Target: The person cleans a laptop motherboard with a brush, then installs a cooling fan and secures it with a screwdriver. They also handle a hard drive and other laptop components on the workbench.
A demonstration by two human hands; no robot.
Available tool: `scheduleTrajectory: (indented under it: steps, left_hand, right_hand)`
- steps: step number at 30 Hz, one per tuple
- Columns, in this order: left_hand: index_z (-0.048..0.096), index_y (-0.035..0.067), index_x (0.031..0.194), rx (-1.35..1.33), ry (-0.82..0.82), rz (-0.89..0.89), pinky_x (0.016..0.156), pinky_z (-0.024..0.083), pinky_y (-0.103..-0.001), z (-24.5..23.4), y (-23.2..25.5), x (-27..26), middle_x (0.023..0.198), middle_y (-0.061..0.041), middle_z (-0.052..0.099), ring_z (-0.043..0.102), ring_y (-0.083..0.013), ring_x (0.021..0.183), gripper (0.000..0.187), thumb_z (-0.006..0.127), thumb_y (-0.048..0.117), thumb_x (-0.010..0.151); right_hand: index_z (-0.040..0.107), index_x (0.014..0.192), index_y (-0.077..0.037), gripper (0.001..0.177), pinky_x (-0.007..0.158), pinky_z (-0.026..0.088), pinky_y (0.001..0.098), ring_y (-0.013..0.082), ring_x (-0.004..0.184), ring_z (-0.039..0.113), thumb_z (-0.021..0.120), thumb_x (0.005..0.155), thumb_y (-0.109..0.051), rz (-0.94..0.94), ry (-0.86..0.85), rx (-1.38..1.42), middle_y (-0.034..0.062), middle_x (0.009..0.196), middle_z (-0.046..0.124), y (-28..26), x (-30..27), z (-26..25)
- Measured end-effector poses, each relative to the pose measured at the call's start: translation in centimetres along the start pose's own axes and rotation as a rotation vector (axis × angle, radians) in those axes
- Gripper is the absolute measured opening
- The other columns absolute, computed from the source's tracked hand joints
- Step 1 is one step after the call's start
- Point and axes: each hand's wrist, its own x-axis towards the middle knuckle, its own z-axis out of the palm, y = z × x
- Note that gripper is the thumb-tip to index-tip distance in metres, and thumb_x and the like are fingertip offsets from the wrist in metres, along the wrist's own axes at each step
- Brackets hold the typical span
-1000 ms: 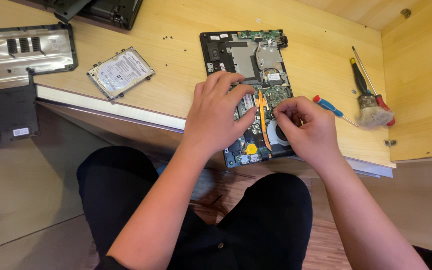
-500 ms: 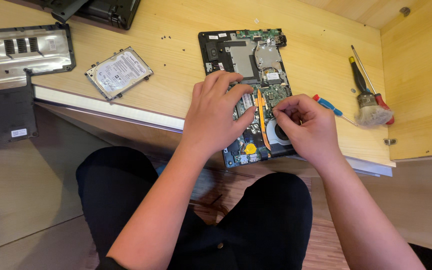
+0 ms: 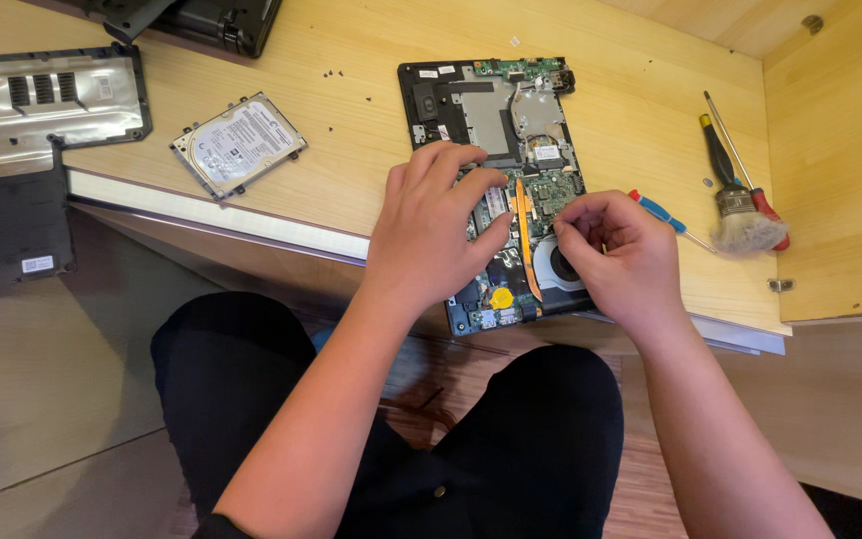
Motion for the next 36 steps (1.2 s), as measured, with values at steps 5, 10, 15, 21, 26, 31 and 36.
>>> scheduleTrajectory:
  steps: [5, 10, 15, 21, 26, 31, 36]
  left_hand:
    - [0.083, 0.014, 0.127, 0.006, -0.002, 0.002, 0.117, 0.046, -0.053, 0.0, 0.0, 0.1, 0.136, -0.01, 0.071, 0.057, -0.0321, 0.147, 0.032, 0.086, 0.031, 0.1]
    - [0.082, 0.015, 0.126, 0.016, 0.017, 0.008, 0.116, 0.047, -0.053, 0.1, -0.1, 0.0, 0.135, -0.009, 0.071, 0.057, -0.0321, 0.147, 0.031, 0.087, 0.032, 0.1]
    - [0.083, 0.014, 0.127, 0.005, -0.022, -0.006, 0.116, 0.046, -0.054, -0.1, 0.0, 0.1, 0.135, -0.01, 0.071, 0.057, -0.0322, 0.148, 0.031, 0.085, 0.033, 0.101]
    - [0.082, 0.013, 0.126, 0.0, -0.002, 0.012, 0.116, 0.047, -0.055, -0.1, -0.2, 0.1, 0.135, -0.011, 0.071, 0.057, -0.0336, 0.147, 0.031, 0.085, 0.032, 0.101]
    - [0.082, 0.013, 0.126, -0.001, -0.004, 0.013, 0.114, 0.047, -0.054, -0.2, -0.1, 0.1, 0.134, -0.011, 0.07, 0.057, -0.0334, 0.146, 0.03, 0.085, 0.032, 0.102]
    - [0.082, 0.013, 0.125, -0.003, -0.001, 0.011, 0.115, 0.047, -0.055, -0.2, 0.0, 0.2, 0.135, -0.011, 0.07, 0.056, -0.0335, 0.147, 0.03, 0.085, 0.031, 0.102]
    - [0.081, 0.013, 0.124, 0.006, 0.021, 0.016, 0.113, 0.047, -0.053, 0.0, -0.1, 0.1, 0.133, -0.01, 0.07, 0.057, -0.033, 0.145, 0.029, 0.085, 0.031, 0.101]
  right_hand:
    - [0.08, 0.11, -0.003, 0.017, 0.065, 0.052, 0.0235, 0.0088, 0.07, 0.057, 0.085, 0.102, 0.011, -0.033, -0.003, -0.048, 0.0074, 0.078, 0.069, -0.1, 0.0, 0.2]
    - [0.082, 0.109, -0.002, 0.018, 0.064, 0.054, 0.0258, 0.0102, 0.067, 0.06, 0.09, 0.1, 0.01, -0.081, -0.031, -0.122, 0.0077, 0.077, 0.069, 0.2, 0.4, 0.0]
    - [0.08, 0.102, -0.006, 0.019, 0.066, 0.057, 0.0335, 0.0199, 0.067, 0.068, 0.09, 0.1, 0.01, -0.377, -0.062, -0.365, 0.0037, 0.074, 0.065, 0.0, 1.1, 0.0]
    - [0.08, 0.104, -0.008, 0.021, 0.073, 0.061, 0.0372, 0.0273, 0.074, 0.069, 0.084, 0.103, 0.013, -0.609, -0.07, -0.569, 0.0011, 0.076, 0.058, 0.6, 1.3, 0.1]
    - [0.077, 0.103, -0.007, 0.02, 0.072, 0.061, 0.0403, 0.0307, 0.076, 0.071, 0.084, 0.103, 0.012, -0.587, -0.112, -0.554, 0.0014, 0.075, 0.058, -0.1, 1.3, -0.3]
    - [0.076, 0.103, -0.005, 0.02, 0.071, 0.061, 0.0411, 0.0318, 0.076, 0.072, 0.084, 0.103, 0.014, -0.612, -0.144, -0.555, 0.001, 0.075, 0.057, -0.2, 1.6, -0.5]
    - [0.074, 0.103, -0.007, 0.021, 0.07, 0.059, 0.0421, 0.033, 0.078, 0.071, 0.083, 0.101, 0.013, -0.662, -0.196, -0.595, 0.0002, 0.075, 0.054, -0.2, 1.8, -0.8]
